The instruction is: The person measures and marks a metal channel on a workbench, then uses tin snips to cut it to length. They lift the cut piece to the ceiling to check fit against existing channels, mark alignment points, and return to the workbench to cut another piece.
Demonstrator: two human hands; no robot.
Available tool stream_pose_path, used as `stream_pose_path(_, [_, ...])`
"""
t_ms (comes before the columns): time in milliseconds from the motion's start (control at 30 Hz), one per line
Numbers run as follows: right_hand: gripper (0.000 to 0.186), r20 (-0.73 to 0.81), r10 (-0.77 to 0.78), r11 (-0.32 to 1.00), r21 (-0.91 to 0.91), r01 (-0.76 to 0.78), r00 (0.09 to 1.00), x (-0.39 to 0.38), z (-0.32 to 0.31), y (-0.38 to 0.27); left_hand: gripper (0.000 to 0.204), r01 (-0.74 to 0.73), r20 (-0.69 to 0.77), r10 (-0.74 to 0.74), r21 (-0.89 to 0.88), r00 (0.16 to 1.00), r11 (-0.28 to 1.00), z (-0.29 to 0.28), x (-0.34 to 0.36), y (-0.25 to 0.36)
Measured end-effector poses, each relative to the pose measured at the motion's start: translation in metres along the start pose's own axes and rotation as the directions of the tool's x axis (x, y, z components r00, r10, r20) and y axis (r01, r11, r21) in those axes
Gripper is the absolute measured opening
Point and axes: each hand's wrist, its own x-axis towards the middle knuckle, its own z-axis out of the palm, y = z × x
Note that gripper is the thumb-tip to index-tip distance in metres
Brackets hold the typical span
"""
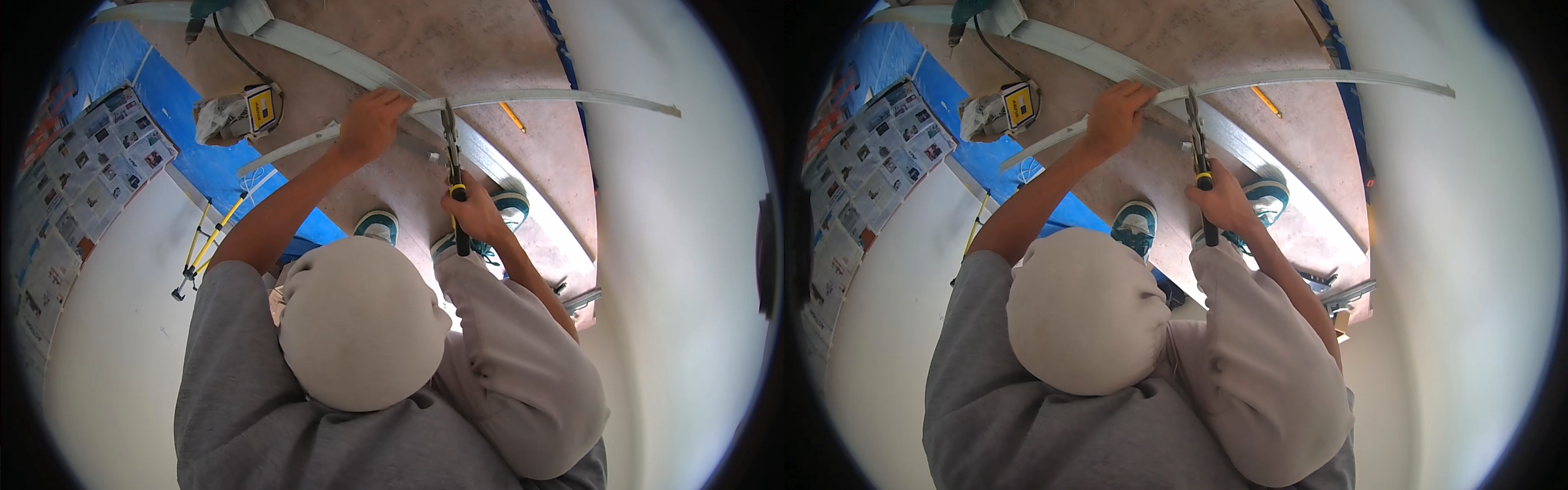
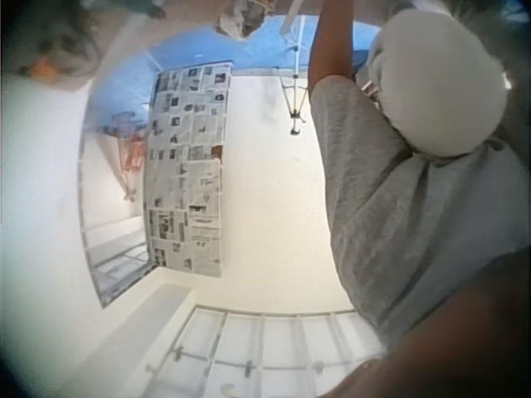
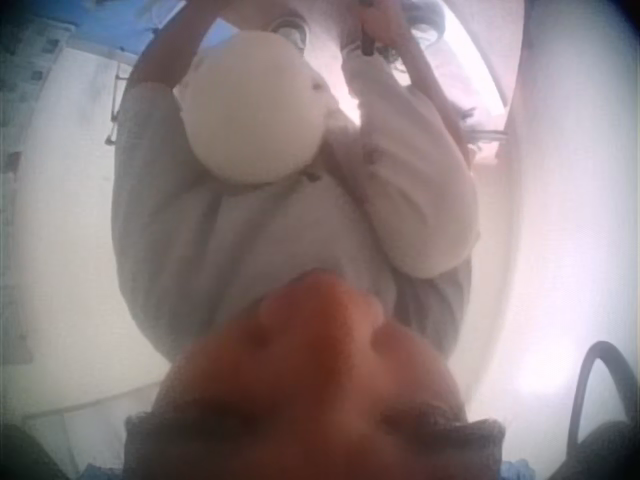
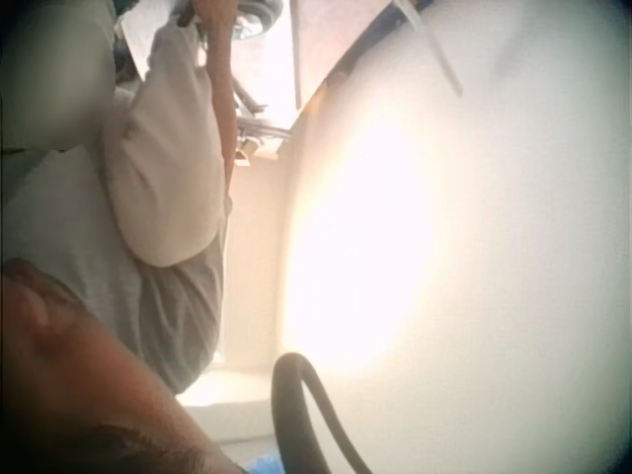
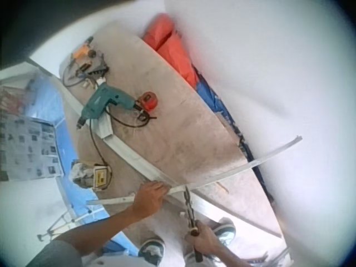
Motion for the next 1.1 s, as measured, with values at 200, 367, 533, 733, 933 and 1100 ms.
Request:
stream_pose_path(200, [0.064,-0.073,-0.009,0.979,-0.203,-0.006,0.997,-0.011,-0.007,-0.006,0.035,-0.101,-0.008,0.101,0.041,0.995,0.994,-0.005,-0.003,-0.003])
stream_pose_path(367, [0.064,-0.082,0.001,0.994,-0.11,-0.01,0.997,-0.009,0.006,0.001,0.034,-0.129,-0.01,0.131,0.101,0.991,0.987,-0.005,-0.004,-0.003])
stream_pose_path(533, [0.063,-0.099,-0.036,0.998,-0.054,0.03,0.994,-0.001,0.02,0.011,0.034,-0.155,-0.033,0.159,0.098,0.987,0.983,-0.004,-0.004,-0.002])
stream_pose_path(733, [0.037,-0.119,-0.092,0.995,-0.037,0.088,0.989,0.002,0.025,0.018,0.031,-0.133,-0.007,0.135,0.134,0.991,0.982,-0.003,-0.007,-0.003])
stream_pose_path(933, [0.031,-0.124,-0.1,0.995,-0.014,0.099,0.987,0.005,0.024,0.014,0.037,-0.168,-0.031,0.169,0.045,0.985,0.985,-0.004,-0.002,-0.008])
stream_pose_path(1100, [0.031,-0.069,-0.013,0.999,-0.044,0.01,0.998,0.007,0.016,0.008,0.032,-0.14,0.026,0.139,0.045,0.99,0.989,-0.004,-0.001,-0.006])
